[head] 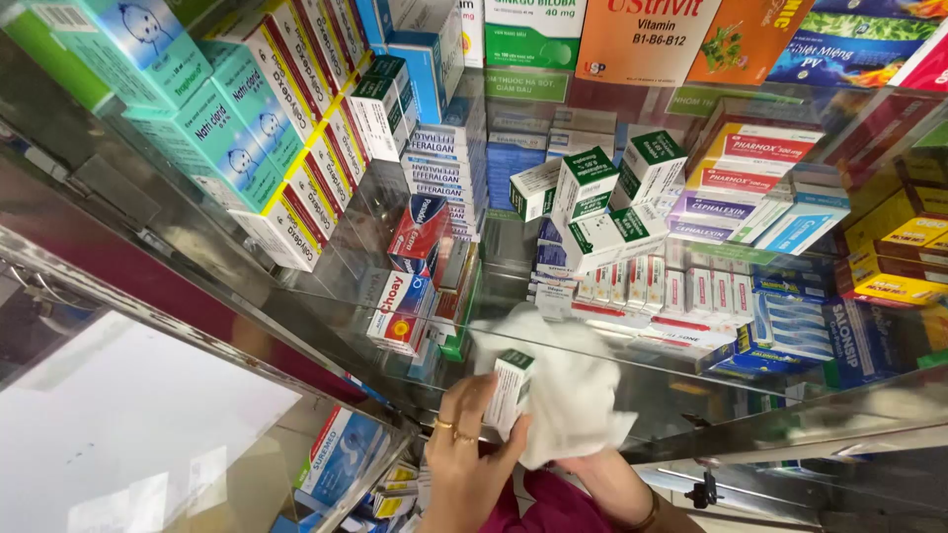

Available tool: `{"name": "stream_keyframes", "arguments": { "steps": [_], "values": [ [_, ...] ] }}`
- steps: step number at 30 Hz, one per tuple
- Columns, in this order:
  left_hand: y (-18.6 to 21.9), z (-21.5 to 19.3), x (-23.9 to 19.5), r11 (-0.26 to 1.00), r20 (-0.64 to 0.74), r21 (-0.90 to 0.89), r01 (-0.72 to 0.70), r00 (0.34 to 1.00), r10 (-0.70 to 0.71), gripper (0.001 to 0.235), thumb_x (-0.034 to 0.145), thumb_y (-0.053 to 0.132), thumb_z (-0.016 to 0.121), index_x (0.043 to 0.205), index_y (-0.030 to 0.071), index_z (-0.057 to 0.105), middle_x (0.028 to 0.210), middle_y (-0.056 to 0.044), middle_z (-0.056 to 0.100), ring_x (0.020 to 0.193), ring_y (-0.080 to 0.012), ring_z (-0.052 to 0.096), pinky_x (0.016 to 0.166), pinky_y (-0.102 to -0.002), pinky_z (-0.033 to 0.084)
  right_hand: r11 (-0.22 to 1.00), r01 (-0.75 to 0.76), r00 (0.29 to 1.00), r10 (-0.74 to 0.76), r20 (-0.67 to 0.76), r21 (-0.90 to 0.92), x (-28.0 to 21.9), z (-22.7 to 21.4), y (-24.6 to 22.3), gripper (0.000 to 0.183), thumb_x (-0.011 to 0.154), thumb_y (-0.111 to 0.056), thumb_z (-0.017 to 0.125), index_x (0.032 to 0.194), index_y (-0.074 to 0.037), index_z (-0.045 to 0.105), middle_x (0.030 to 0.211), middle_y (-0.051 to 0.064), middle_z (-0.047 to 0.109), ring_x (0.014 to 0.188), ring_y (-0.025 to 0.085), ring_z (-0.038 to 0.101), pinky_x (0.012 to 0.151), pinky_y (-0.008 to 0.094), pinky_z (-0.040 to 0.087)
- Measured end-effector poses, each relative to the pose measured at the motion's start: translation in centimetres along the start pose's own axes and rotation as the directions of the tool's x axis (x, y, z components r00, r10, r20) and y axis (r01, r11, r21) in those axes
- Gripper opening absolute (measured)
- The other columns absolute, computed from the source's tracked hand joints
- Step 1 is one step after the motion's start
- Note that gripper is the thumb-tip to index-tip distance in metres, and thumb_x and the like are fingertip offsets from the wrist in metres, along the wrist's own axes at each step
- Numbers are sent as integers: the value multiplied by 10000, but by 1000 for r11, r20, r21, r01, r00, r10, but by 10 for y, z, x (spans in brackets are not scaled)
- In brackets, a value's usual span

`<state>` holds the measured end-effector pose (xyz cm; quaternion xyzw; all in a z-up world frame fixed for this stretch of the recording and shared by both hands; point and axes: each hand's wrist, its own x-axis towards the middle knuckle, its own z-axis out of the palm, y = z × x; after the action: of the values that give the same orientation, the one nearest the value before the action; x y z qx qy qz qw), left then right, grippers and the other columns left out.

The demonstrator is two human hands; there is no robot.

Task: Cleaning and organizing various medication boxes within a glass display cabinet in a pharmacy.

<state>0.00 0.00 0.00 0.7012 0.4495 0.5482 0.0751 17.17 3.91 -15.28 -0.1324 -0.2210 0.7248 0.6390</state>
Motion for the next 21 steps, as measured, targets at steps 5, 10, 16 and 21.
{"name": "stream_keyframes", "arguments": {
  "steps": [5, 10, 16, 21],
  "values": [
    [-17, -6, -4, 1000, 190, -28, 11, 982, -5, 792, 697, 145, 879, 1415, 84, 551, 1346, -136, 574, 1083, -358, 699, 834, -400, 604, 891, 103, 992, -58, 115, -441, -4, -11, 5, 570, 900, -58, 734, 1425, -33, 512, 1265, 86, 654, 1134, 183, 633, 958, 370, 525],
    [-16, -12, 8, 996, 490, 87, 5, 871, -47, 907, 641, 142, 868, 1477, 139, 517, 1429, -110, 492, 1020, -339, 683, 719, -428, 578, 901, 87, 996, -93, 6, -425, 2, -21, 10, 334, 973, -32, 707, 1290, 17, 613, 1150, 104, 714, 1008, 181, 707, 863, 346, 592],
    [-12, -8, 15, 996, 425, 43, -83, 903, 57, 929, 536, 242, 915, 1395, 130, 579, 1325, -91, 519, 1021, -339, 618, 722, -417, 558, 984, -98, 966, 58, -252, -147, 4, -16, 4, 376, 949, -103, 674, 1298, 6, 587, 1154, 158, 720, 981, 254, 719, 832, 403, 602],
    [-20, -6, 18, 994, 226, 69, -85, 972, 68, 778, 643, 290, 937, 1349, 151, 643, 1316, -47, 561, 1046, -253, 605, 817, -370, 548, 805, 102, 957, 81, 278, -584, 5, 56, -37, 795, 808, 7, 724, 1523, -88, 390, 1487, 77, 541, 1358, 158, 538, 1103, 328, 455]
  ]
}}
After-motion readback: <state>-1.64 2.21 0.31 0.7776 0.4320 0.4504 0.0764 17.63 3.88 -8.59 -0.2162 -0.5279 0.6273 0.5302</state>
